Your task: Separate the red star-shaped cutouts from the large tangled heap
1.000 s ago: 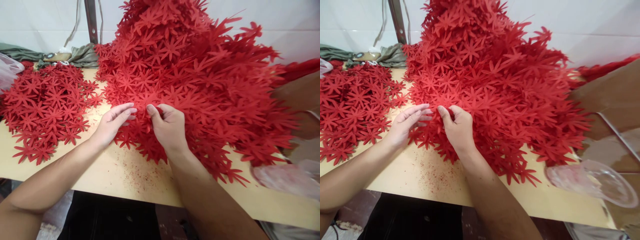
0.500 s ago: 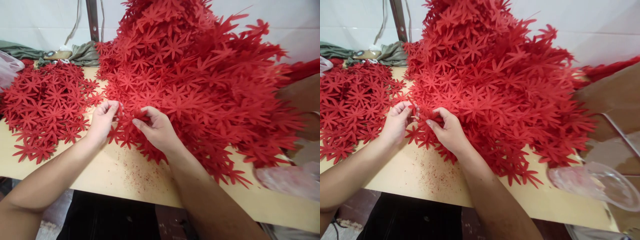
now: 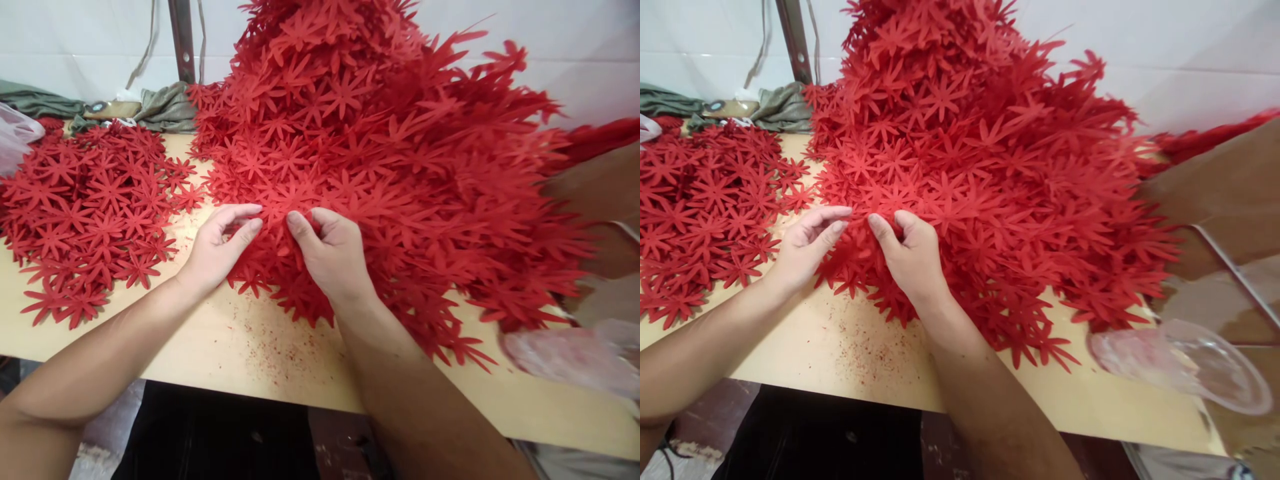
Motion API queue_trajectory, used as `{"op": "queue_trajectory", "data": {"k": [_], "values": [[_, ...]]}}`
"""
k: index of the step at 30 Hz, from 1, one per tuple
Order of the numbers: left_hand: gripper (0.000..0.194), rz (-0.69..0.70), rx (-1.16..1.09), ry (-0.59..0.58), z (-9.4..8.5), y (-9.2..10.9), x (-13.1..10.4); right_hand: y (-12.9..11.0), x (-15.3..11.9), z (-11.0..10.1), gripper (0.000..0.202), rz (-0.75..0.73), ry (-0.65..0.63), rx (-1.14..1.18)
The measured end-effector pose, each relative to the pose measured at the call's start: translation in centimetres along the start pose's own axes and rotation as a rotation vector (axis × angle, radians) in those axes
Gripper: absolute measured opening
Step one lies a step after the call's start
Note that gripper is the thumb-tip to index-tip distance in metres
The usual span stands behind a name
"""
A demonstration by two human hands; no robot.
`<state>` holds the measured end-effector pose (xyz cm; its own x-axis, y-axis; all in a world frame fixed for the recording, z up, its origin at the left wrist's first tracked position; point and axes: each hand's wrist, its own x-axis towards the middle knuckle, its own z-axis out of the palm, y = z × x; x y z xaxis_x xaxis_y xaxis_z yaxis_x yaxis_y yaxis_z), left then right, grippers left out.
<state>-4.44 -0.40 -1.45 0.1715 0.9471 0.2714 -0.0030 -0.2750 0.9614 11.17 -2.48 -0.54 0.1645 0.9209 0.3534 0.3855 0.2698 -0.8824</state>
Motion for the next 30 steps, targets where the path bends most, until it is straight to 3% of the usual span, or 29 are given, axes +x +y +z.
{"op": "queue_trajectory", "data": {"k": [5,11,18,22,26,30], "values": [[0.029,-0.17,-0.206,-0.092,0.8,0.6,-0.5,0.2,-0.5,1.0,0.054,-0.015,-0.084,0.036],[0.018,-0.156,-0.25,0.06,0.1,0.3,0.3,0.9,-0.4,1.2,0.033,-0.006,-0.297,0.204],[0.017,-0.261,-0.296,0.175,0.4,0.7,0.4,1.1,-0.3,1.1,0.006,0.034,-0.172,0.205],[0.019,-0.334,-0.303,0.192,0.6,0.9,0.5,1.0,-0.3,1.2,0.008,0.021,-0.085,0.215],[0.017,-0.368,-0.301,0.295,-0.1,0.6,1.0,1.7,0.3,0.3,0.011,-0.005,0.084,0.175],[0.007,-0.244,-0.111,0.173,-0.2,-0.1,1.0,2.2,0.8,-0.3,0.009,-0.029,0.129,0.189]]}}
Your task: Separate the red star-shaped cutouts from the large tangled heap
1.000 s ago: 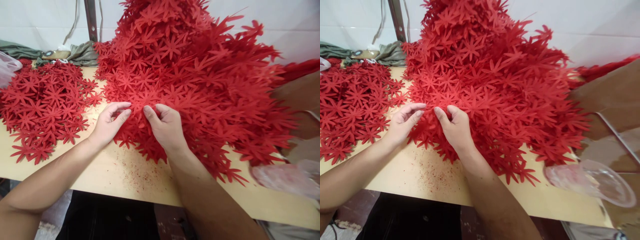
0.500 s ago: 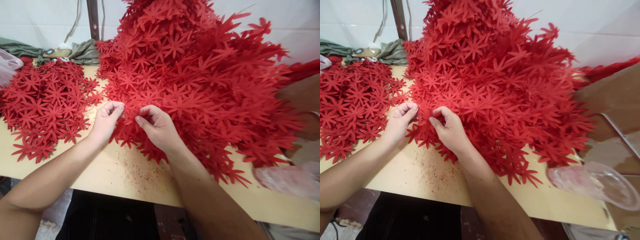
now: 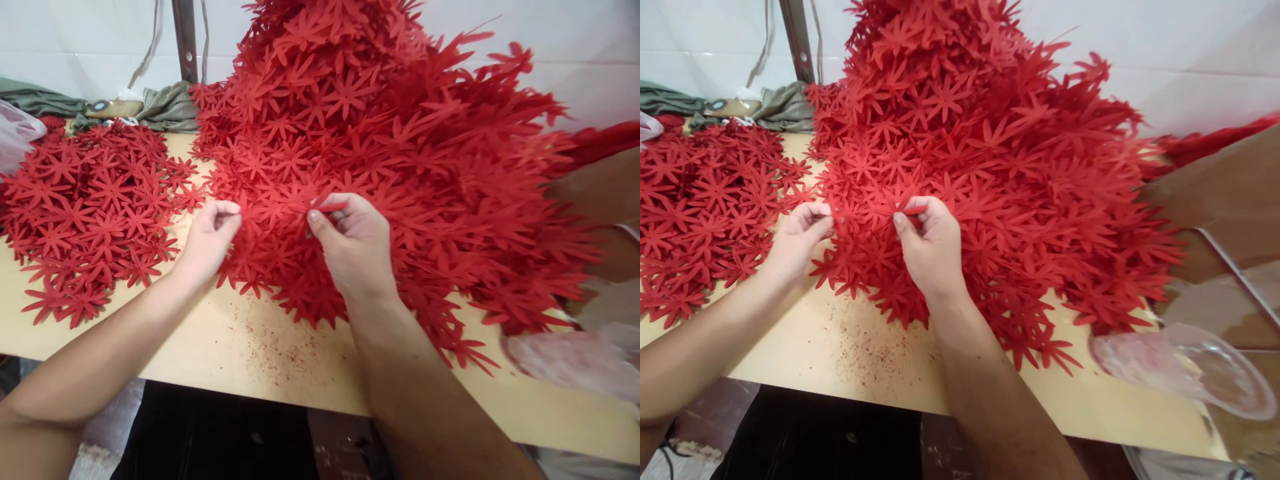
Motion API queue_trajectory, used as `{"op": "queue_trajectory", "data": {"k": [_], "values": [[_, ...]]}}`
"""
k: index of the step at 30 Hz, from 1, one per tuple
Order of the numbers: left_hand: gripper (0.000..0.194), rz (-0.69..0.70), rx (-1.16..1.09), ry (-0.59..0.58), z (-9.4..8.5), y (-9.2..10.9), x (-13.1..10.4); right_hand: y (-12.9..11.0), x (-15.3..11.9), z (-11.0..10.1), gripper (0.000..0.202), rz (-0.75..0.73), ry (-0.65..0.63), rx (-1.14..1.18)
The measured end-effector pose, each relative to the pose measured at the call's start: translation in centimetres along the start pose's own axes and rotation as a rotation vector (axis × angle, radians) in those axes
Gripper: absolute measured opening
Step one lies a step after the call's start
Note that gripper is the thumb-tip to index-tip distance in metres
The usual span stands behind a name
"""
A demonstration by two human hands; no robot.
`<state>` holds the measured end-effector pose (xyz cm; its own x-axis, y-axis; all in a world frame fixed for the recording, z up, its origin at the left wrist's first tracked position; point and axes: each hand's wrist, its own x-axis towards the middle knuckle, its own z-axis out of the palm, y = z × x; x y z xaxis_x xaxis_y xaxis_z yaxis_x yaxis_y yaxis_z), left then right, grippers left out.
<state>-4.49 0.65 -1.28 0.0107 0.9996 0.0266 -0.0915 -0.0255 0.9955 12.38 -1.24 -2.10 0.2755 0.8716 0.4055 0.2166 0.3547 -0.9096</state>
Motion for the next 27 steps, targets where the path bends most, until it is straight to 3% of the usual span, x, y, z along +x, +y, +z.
{"op": "queue_trajectory", "data": {"k": [3,5,8,14,18,23,27], "values": [[0.023,0.179,0.18,-0.06,0.3,-0.7,-0.3,-0.2,-0.2,0.3,0.008,-0.01,-0.06,0.004],[0.023,0.236,0.218,-0.091,0.3,-0.9,-0.5,-0.6,-0.4,0.5,0.009,0.002,-0.074,-0.004],[0.018,0.236,0.145,-0.144,0.2,-0.7,-0.7,-1.1,-0.7,0.6,0.025,0.04,-0.095,-0.036],[0.031,0.152,-0.019,-0.261,0.7,0.1,-1.5,-1.8,-1.3,1.1,0.048,0.01,-0.229,-0.088],[0.021,0.142,-0.062,-0.185,0.6,0.2,-1.2,-1.7,-1.4,1.3,0.045,-0.042,-0.31,-0.085],[0.014,0.06,-0.031,-0.048,0.2,0.5,-0.5,-1.6,-1.0,0.8,0.024,-0.068,-0.387,-0.063],[0.007,0.064,-0.023,-0.024,0.5,0.5,-0.4,-1.6,-0.9,0.6,0.021,-0.025,-0.271,-0.087]]}}
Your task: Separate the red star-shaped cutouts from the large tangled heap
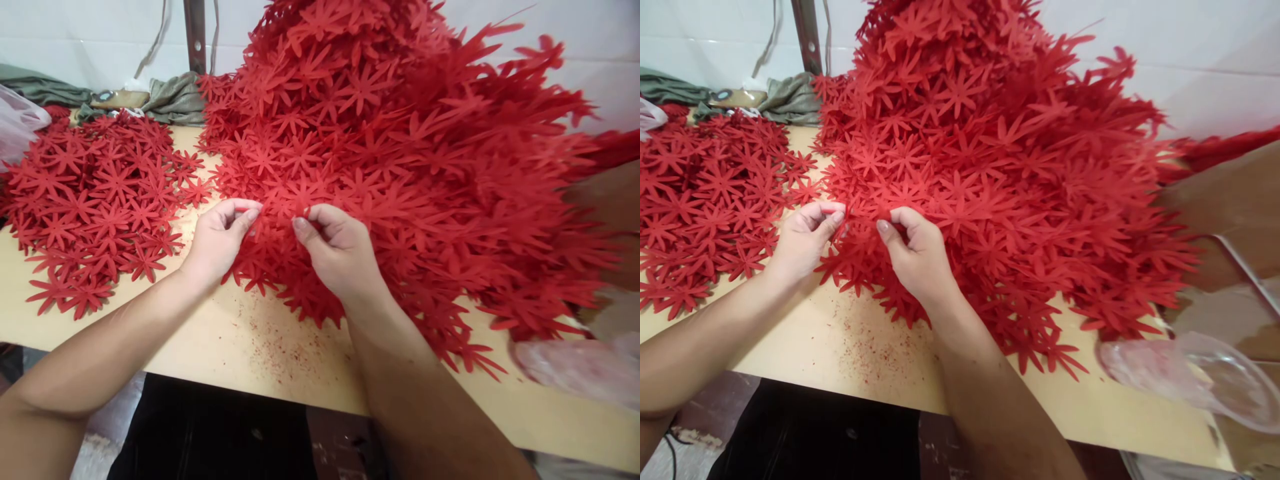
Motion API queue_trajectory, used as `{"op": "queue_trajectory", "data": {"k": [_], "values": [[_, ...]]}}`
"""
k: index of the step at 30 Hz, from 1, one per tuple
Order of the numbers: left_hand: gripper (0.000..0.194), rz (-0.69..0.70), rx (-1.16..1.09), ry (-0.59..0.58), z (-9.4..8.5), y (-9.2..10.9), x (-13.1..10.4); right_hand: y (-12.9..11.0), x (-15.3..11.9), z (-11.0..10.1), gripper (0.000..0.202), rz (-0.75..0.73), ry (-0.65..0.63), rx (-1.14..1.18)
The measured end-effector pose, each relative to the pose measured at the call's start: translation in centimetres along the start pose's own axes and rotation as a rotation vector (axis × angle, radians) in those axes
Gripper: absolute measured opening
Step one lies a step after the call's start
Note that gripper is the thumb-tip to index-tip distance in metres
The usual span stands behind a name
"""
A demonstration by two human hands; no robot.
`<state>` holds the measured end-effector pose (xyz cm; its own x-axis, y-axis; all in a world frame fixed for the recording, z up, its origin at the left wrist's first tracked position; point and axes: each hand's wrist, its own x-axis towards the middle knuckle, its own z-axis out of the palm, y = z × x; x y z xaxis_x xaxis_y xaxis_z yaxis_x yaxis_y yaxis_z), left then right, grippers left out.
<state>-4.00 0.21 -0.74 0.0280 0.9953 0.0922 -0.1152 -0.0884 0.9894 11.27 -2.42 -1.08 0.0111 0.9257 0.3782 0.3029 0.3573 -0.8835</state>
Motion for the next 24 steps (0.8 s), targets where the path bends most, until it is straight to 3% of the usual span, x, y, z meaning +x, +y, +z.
{"op": "queue_trajectory", "data": {"k": [4,8,10,13,15,17,20,24], "values": [[0.007,-0.001,-0.005,-0.04,-0.1,-0.3,0.2,0.0,0.3,-0.8,0.029,0.01,0.261,-0.098],[0.014,0.01,0.005,-0.021,-0.7,-0.6,0.5,0.8,1.2,-2.3,0.017,0.029,0.574,-0.025],[0.025,0.001,0.006,-0.062,-0.7,-0.7,0.4,1.4,1.6,-3.0,0.013,0.031,0.64,0.052],[0.037,-0.018,-0.001,-0.136,-0.5,-0.7,0.2,2.0,1.7,-3.7,0.038,-0.03,0.638,-0.115],[0.04,-0.021,-0.005,-0.149,-0.2,-0.8,0.0,2.0,1.4,-3.9,0.057,-0.098,0.616,-0.364],[0.041,-0.021,-0.009,-0.149,0.0,-0.9,-0.2,1.4,1.0,-3.7,0.052,-0.183,0.552,-0.533],[0.039,-0.023,-0.014,-0.164,0.3,-1.1,-0.5,0.2,0.2,-2.2,0.025,-0.274,0.309,-0.488],[0.035,-0.009,-0.005,-0.233,0.5,-1.0,-0.9,-0.4,-0.5,0.1,0.014,-0.169,-0.046,-0.332]]}}
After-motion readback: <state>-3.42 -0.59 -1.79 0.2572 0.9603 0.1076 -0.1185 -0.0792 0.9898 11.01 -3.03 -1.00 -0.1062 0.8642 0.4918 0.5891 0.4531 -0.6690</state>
